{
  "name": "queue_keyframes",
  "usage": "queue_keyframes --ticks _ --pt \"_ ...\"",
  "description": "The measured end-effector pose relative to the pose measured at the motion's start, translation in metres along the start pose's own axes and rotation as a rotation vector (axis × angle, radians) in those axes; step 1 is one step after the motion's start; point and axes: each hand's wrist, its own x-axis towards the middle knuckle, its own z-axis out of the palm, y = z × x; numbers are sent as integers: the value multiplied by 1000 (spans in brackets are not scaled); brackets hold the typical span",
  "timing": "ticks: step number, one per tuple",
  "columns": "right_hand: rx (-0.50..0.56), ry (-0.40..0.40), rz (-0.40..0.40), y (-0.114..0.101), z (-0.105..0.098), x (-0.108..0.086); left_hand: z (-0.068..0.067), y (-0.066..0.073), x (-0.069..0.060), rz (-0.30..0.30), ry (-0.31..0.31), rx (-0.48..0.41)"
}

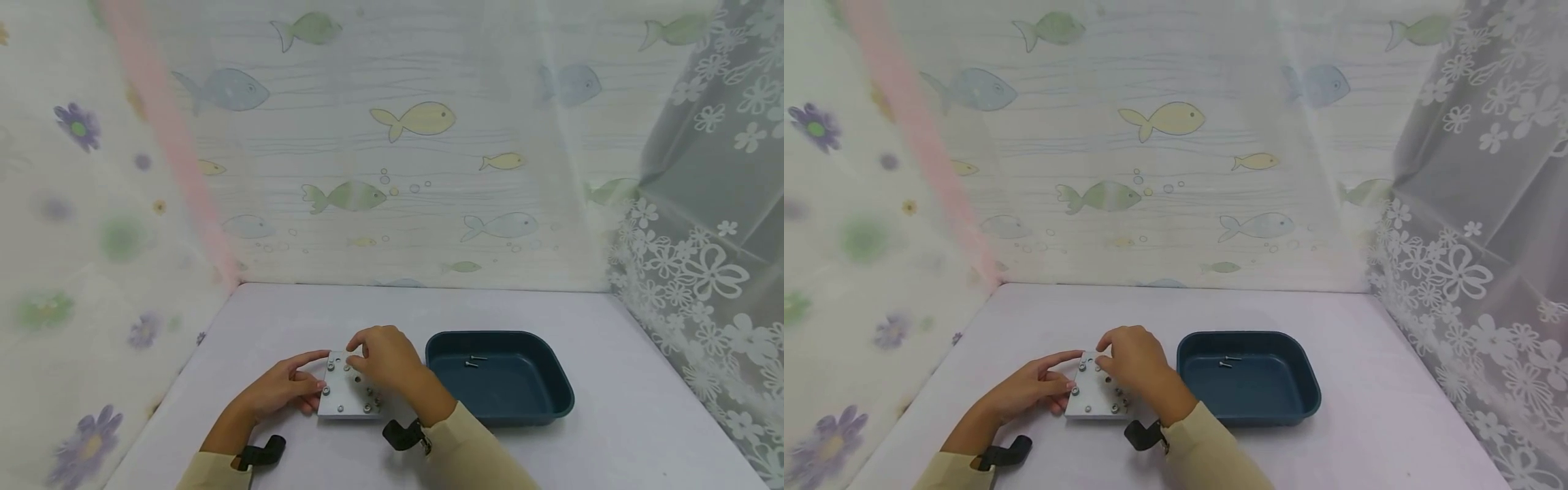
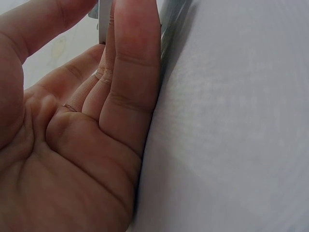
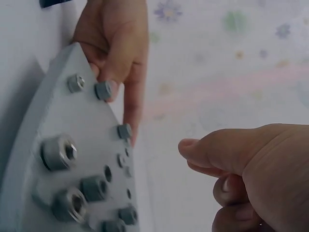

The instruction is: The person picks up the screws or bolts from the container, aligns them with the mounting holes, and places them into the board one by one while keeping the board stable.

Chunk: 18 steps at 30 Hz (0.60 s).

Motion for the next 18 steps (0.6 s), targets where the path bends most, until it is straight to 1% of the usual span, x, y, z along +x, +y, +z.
queue_keyframes --ticks 5,10,15,18 --pt "23 -18 6 6 -16 -2 0 -1 0 -5 6 6" --pt "58 -20 -26 19 -33 -5 1 0 0 -3 15 6" --pt "67 -9 -67 38 -49 -13 1 0 0 -5 12 -1" --pt "75 -9 -60 53 -59 -17 1 -1 0 -2 11 0"
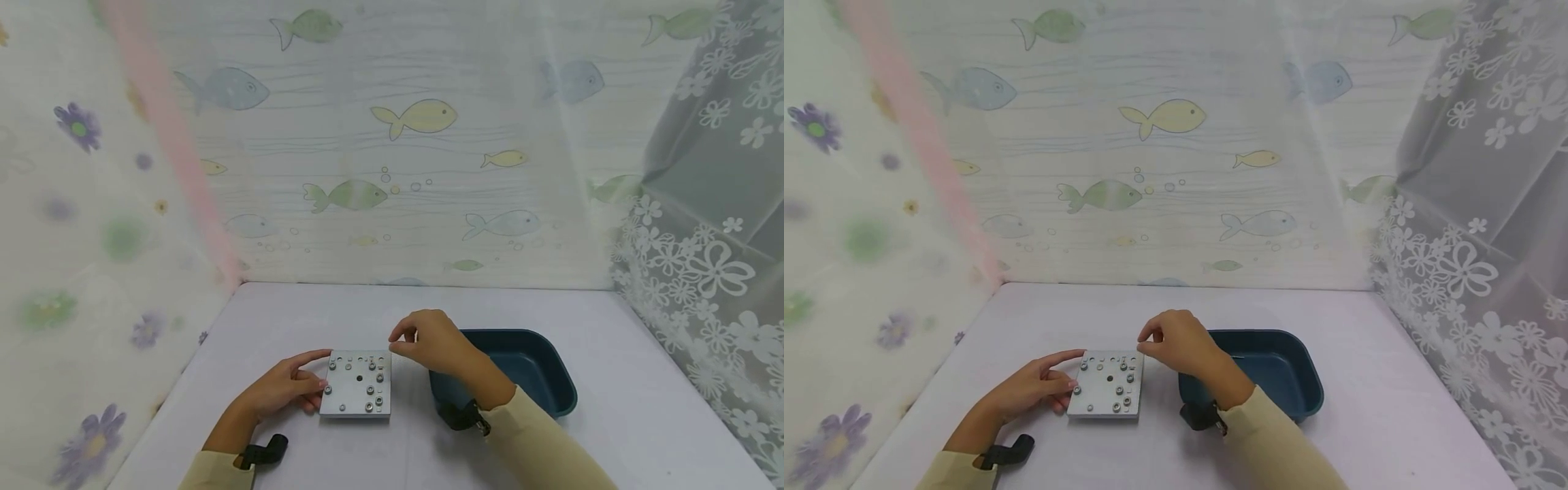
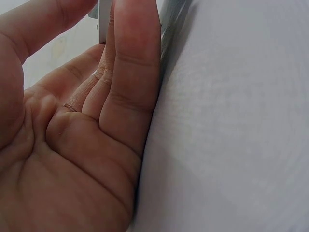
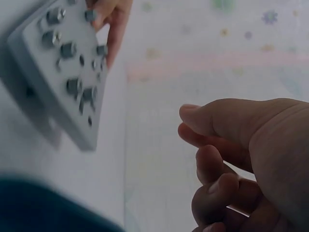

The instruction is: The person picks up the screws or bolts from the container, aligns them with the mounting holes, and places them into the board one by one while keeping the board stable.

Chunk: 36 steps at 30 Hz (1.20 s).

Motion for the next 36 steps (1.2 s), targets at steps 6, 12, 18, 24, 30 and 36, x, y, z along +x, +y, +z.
queue_keyframes --ticks 6,12,18,24,30,36 --pt "20 -28 27 28 -24 -13 0 0 1 3 -1 1" --pt "49 -82 18 59 -42 -23 -1 -3 3 11 -25 -33" --pt "36 -142 11 83 -57 -30 -2 -3 3 12 -23 -35" --pt "-25 -191 35 104 -67 -35 1 -3 1 0 -18 -34" --pt "-3 -243 138 115 -71 -36 3 0 0 -4 -11 -32" --pt "-45 -268 252 122 -62 -35 2 -1 -1 -6 -1 -23"
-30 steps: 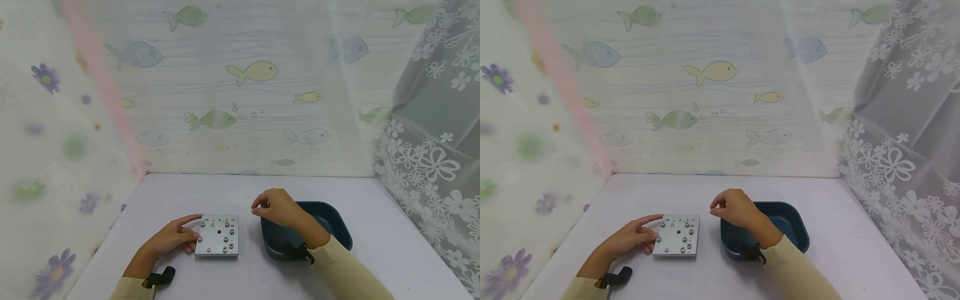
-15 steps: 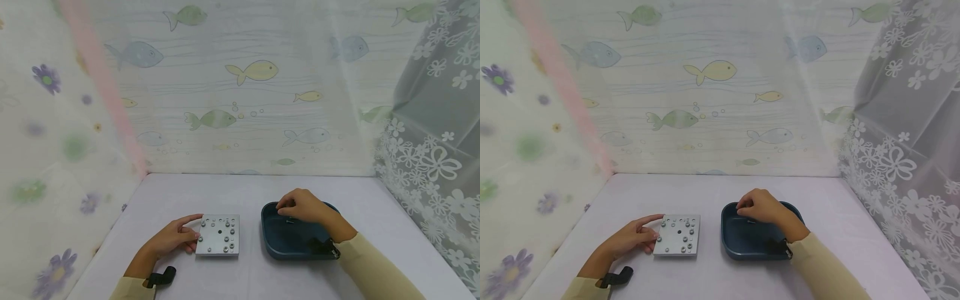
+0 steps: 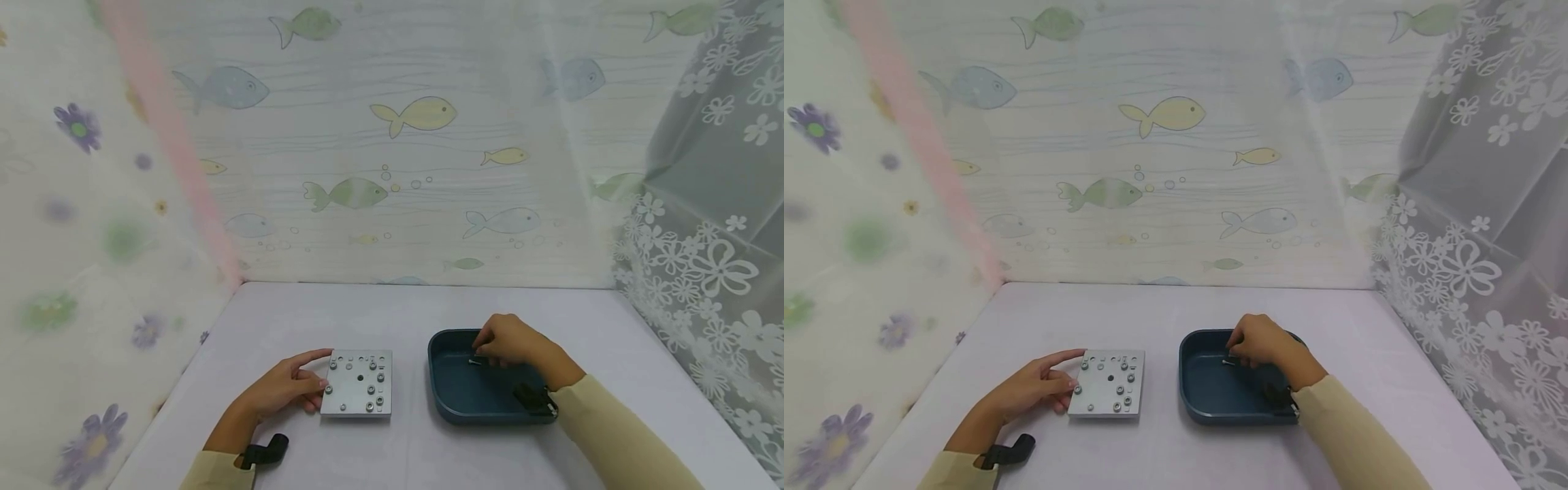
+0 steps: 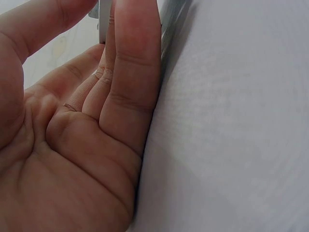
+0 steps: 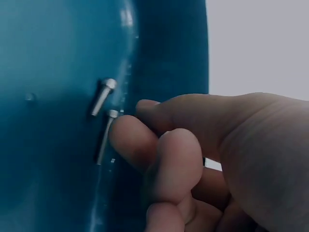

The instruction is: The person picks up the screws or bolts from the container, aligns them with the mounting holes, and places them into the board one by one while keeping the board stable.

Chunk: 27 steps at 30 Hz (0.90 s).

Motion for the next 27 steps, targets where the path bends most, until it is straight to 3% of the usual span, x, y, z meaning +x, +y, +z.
queue_keyframes --ticks 11,27 --pt "-85 5 61 1 12 7 -1 -1 0 6 -6 -8" --pt "-221 5 -1 -7 14 6 -1 -2 1 13 -1 8"
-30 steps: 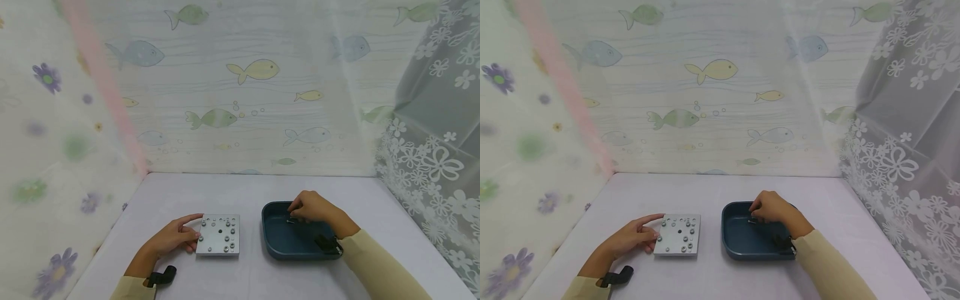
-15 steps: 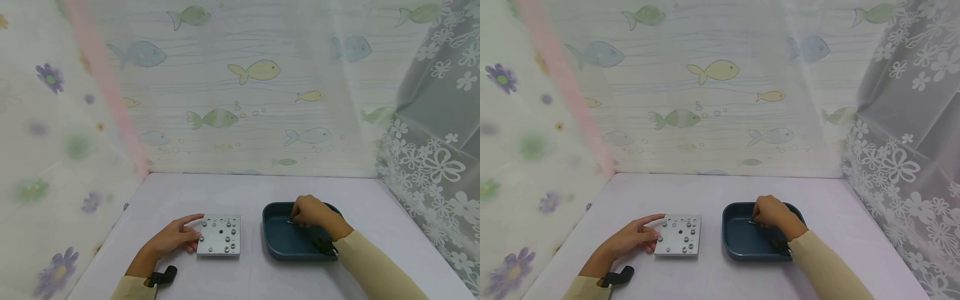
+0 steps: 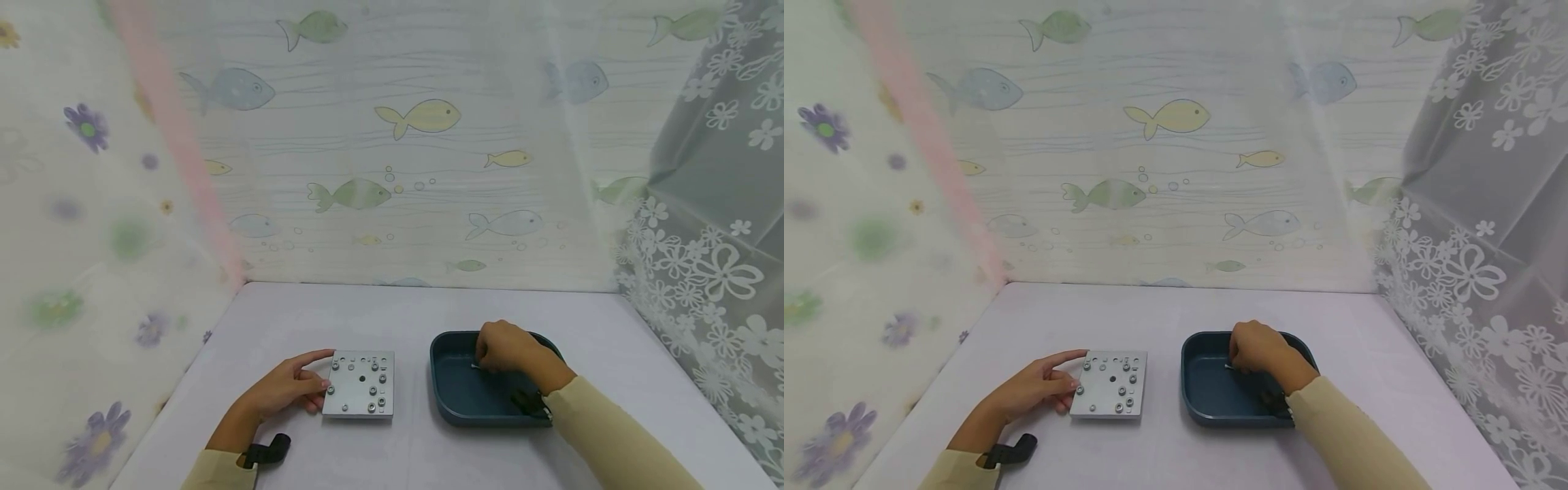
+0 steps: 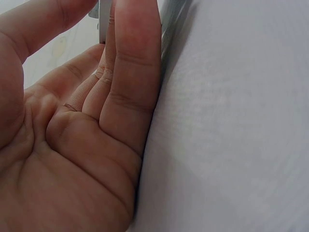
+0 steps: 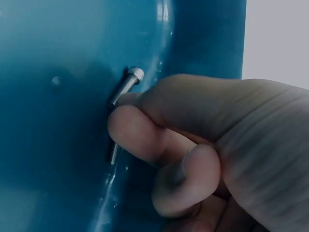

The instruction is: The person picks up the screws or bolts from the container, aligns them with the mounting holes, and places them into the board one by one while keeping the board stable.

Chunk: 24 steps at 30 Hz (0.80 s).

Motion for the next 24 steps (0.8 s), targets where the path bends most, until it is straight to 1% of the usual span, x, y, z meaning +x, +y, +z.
queue_keyframes --ticks 7,14,16,20,24 --pt "-16 -31 3 -2 -2 -1 0 0 1 -2 1 0" --pt "-92 -27 -5 -2 -3 -1 1 0 0 -5 6 6" --pt "-114 -10 -19 -2 -5 -1 1 0 -1 -5 7 10" --pt "-151 47 -49 -5 -14 -4 1 0 -1 -4 6 6" --pt "-145 99 -75 -13 -25 -6 0 0 -1 -7 6 -1"
